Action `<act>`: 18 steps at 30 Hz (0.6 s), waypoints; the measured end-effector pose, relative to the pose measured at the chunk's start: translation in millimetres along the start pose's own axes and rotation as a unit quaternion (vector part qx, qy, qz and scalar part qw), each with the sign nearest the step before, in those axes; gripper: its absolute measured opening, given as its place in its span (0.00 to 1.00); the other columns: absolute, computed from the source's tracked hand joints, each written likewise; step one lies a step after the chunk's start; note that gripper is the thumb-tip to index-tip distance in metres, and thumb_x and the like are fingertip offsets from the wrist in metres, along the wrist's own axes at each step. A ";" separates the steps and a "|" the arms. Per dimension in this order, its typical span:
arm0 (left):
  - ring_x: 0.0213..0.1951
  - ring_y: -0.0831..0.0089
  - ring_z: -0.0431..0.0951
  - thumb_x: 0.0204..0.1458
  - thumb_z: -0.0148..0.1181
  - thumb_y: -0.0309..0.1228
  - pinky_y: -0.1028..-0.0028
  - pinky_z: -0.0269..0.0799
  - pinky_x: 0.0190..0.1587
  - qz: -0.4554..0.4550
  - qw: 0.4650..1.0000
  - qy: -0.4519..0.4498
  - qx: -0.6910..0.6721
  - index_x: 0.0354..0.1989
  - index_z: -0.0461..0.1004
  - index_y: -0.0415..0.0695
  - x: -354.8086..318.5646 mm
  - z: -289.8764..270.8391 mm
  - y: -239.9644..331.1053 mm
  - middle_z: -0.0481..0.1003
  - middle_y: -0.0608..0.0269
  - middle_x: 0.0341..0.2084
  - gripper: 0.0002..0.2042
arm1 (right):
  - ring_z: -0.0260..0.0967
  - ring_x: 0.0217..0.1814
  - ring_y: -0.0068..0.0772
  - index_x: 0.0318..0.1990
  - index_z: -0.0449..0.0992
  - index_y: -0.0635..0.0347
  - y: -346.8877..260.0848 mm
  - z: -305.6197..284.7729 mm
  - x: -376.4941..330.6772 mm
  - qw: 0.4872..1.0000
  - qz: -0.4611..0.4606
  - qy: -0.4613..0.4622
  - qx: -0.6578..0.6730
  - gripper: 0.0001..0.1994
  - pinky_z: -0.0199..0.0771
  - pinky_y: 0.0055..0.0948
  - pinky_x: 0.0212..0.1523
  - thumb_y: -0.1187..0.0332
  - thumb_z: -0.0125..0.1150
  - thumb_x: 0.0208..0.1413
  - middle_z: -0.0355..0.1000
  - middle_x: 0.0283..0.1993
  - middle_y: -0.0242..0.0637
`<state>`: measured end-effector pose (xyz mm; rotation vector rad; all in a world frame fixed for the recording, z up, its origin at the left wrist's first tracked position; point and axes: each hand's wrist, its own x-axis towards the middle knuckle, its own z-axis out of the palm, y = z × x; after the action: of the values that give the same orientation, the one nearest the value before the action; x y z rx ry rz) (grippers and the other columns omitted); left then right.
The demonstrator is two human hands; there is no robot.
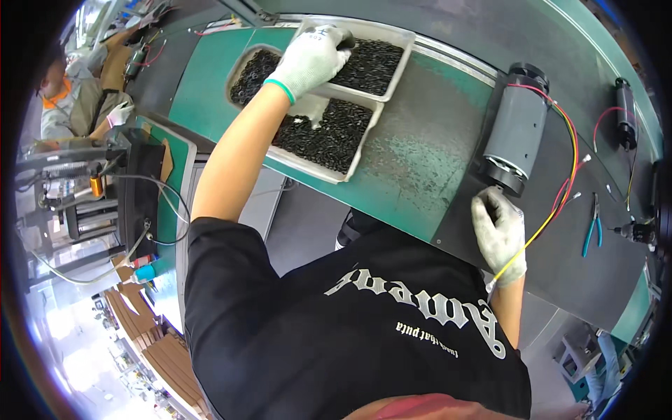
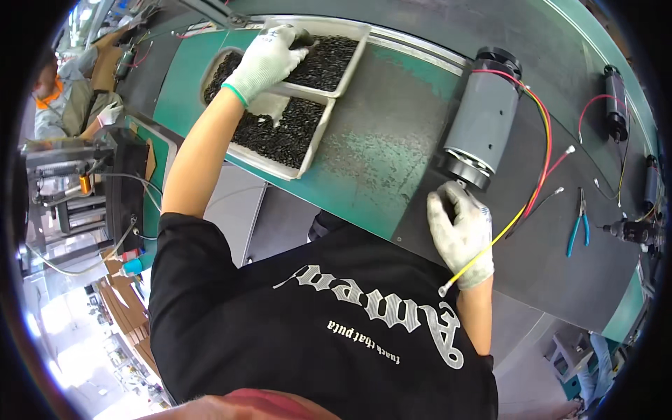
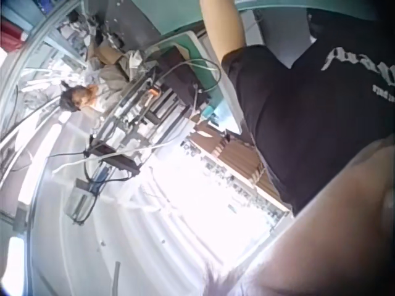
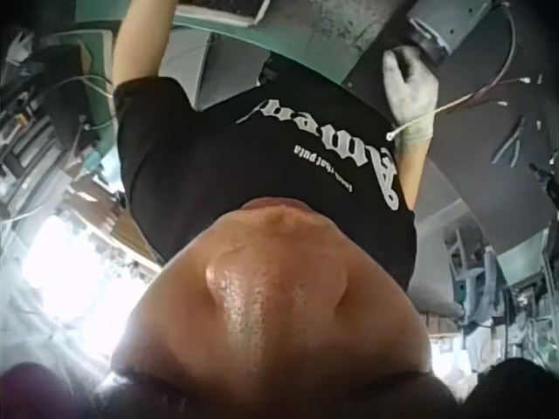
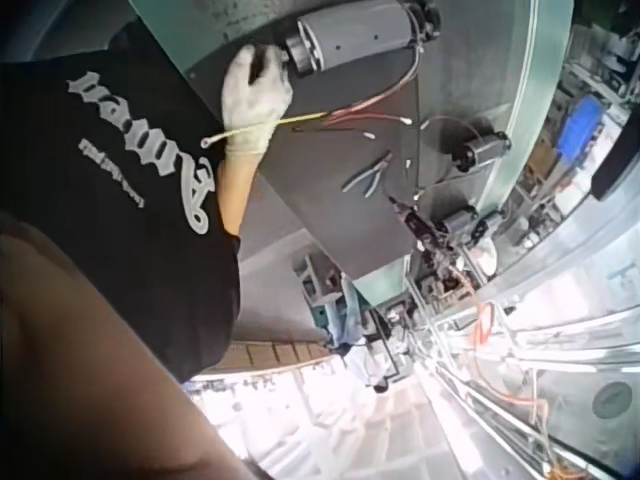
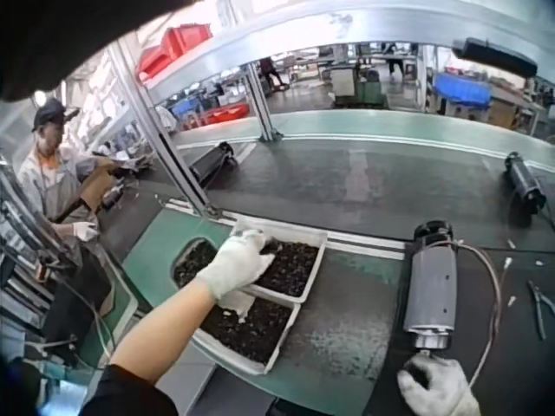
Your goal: Assembling small electric motors and attaching fan blades using an electric screwdriver and pliers.
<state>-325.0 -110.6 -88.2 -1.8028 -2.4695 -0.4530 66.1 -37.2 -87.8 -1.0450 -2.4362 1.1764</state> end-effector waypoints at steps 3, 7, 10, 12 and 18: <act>0.47 0.48 0.75 0.52 0.56 0.38 0.58 0.70 0.51 0.003 0.997 -0.006 0.072 0.45 0.75 0.40 14.2 25.7 3.5 0.76 0.42 0.42 0.16 | 0.73 0.37 0.39 0.45 0.74 0.67 3.3 -33.0 -25.7 0.996 -0.031 -0.078 0.035 0.14 0.71 0.34 0.40 0.68 0.56 0.53 0.73 0.35 0.48; 0.46 0.45 0.74 0.54 0.56 0.37 0.54 0.69 0.50 0.011 0.995 -0.016 0.094 0.48 0.71 0.41 9.9 27.2 -12.3 0.75 0.41 0.41 0.17 | 0.75 0.40 0.43 0.48 0.73 0.73 32.3 -110.8 -52.1 0.948 -0.112 -0.231 0.186 0.19 0.73 0.37 0.41 0.64 0.56 0.56 0.74 0.40 0.49; 0.45 0.46 0.74 0.52 0.59 0.32 0.55 0.68 0.49 0.009 0.996 -0.056 0.070 0.46 0.71 0.39 17.5 30.1 -40.3 0.75 0.41 0.39 0.15 | 0.73 0.45 0.41 0.47 0.73 0.70 83.9 -174.2 -83.1 0.881 -0.267 -0.002 0.391 0.19 0.72 0.35 0.46 0.59 0.56 0.60 0.74 0.42 0.47; 0.46 0.46 0.74 0.52 0.59 0.31 0.56 0.68 0.49 0.023 0.996 -0.065 0.064 0.46 0.71 0.39 30.3 26.5 -29.5 0.76 0.42 0.38 0.14 | 0.70 0.51 0.37 0.49 0.72 0.68 117.8 -210.1 -92.1 0.725 -0.146 0.495 0.456 0.18 0.69 0.31 0.55 0.60 0.57 0.61 0.73 0.45 0.42; 0.50 0.48 0.72 0.49 0.60 0.29 0.59 0.64 0.56 0.105 0.990 -0.033 0.088 0.48 0.72 0.37 14.6 18.8 -42.7 0.74 0.42 0.43 0.17 | 0.59 0.62 0.30 0.66 0.58 0.64 202.6 -297.1 -43.8 0.875 -0.086 0.431 0.202 0.29 0.59 0.30 0.63 0.66 0.58 0.60 0.64 0.60 0.42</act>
<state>-367.3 -103.9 -111.9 -2.0023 -2.2429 -0.1583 343.9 191.5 -45.4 -0.9171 -1.4715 0.8361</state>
